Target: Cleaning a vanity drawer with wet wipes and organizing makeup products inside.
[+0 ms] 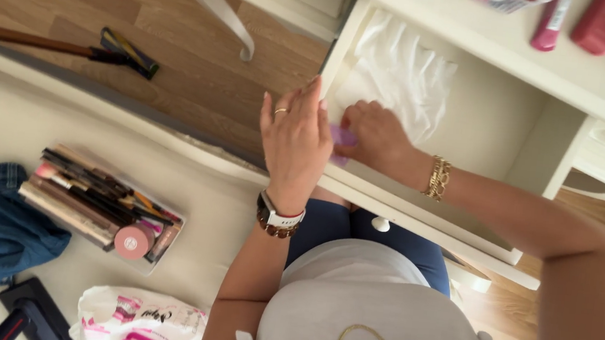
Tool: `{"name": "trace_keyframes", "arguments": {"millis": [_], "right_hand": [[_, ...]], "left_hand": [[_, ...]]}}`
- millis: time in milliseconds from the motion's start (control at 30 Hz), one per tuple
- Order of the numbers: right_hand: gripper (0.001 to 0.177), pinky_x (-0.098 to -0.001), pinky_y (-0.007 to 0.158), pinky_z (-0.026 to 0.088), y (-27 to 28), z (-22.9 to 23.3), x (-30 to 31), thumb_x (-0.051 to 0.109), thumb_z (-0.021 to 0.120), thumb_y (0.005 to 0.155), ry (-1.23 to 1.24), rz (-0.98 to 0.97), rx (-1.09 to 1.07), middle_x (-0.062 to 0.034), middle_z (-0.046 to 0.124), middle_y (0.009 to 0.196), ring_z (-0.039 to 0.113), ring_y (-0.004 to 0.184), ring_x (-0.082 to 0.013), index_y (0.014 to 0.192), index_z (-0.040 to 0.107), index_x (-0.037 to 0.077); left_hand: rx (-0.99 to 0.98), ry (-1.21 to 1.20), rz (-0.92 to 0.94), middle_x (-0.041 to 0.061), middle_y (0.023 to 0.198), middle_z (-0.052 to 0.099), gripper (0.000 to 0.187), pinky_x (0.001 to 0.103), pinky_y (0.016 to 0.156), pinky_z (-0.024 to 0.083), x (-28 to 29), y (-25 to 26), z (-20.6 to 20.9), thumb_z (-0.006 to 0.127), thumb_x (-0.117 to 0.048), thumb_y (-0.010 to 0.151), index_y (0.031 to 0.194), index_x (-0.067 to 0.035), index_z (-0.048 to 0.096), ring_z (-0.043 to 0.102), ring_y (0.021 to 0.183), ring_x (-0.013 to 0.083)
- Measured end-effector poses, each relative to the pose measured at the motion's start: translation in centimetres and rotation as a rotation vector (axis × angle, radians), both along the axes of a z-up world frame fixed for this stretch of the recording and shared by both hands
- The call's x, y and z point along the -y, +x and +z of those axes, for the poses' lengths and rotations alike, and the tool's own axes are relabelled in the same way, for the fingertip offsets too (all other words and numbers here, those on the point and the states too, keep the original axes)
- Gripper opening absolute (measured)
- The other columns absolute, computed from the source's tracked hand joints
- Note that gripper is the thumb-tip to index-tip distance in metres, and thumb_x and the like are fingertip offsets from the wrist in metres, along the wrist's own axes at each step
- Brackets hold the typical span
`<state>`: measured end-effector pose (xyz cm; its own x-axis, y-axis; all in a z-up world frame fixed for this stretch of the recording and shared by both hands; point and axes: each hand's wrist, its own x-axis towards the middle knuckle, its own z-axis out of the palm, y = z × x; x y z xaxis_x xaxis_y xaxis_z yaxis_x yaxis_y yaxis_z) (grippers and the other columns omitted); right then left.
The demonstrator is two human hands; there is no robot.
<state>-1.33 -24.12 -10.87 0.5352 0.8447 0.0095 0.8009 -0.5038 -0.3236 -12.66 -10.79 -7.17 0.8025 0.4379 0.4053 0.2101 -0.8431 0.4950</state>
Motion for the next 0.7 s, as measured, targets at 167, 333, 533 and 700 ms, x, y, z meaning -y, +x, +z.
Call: {"name": "trace_keyframes", "arguments": {"millis": [167, 333, 533, 700], "right_hand": [[0.027, -0.0426, 0.076, 0.053, 0.9, -0.4, 1.7, 0.024, 0.082, 0.080, 0.098, 0.040, -0.269, -0.0106, 0.069, 0.087, 0.066, 0.084, -0.0303, 0.092, 0.065, 0.008], [0.029, -0.0362, 0.061, 0.056, 1.1, 7.7, 5.8, 0.019, 0.078, 0.088, 0.175, -0.187, -0.465, -0.0074, 0.075, 0.089, 0.069, 0.068, -0.0191, 0.108, 0.061, 0.007], [0.013, -0.0236, 0.063, 0.058, 4.2, 8.2, 16.4, -0.005, 0.070, 0.107, 0.575, -0.332, 0.287, -0.0111, 0.076, 0.115, 0.069, 0.079, -0.0130, 0.116, 0.064, 0.002], [0.015, -0.0284, 0.069, 0.055, 4.4, 9.4, 19.2, -0.013, 0.074, 0.103, 0.573, -0.362, 0.611, -0.0075, 0.078, 0.122, 0.064, 0.097, -0.0215, 0.106, 0.066, 0.000]], "left_hand": [[0.021, 0.009, -0.012, 0.006, 0.125, 0.073, 0.037, 0.057, 0.118, 0.034, 0.0, -0.1, -0.2, 0.060, -0.017, 0.102, 0.138, -0.010, 0.062, 0.064, 0.122, 0.0260], [0.025, 0.035, -0.036, 0.006, 0.124, 0.074, 0.034, 0.057, 0.118, 0.034, -0.1, 0.0, -0.5, 0.061, -0.019, 0.102, 0.136, -0.012, 0.064, 0.064, 0.122, 0.0254], [0.035, 0.073, -0.026, 0.006, 0.121, 0.074, 0.035, 0.057, 0.118, 0.035, 0.0, 0.1, -0.7, 0.062, -0.020, 0.103, 0.137, -0.014, 0.065, 0.065, 0.123, 0.0242], [0.015, 0.052, -0.009, 0.009, 0.121, 0.074, 0.033, 0.057, 0.118, 0.034, 0.1, 0.0, -0.5, 0.063, -0.022, 0.104, 0.135, -0.013, 0.067, 0.064, 0.123, 0.0253]]}}
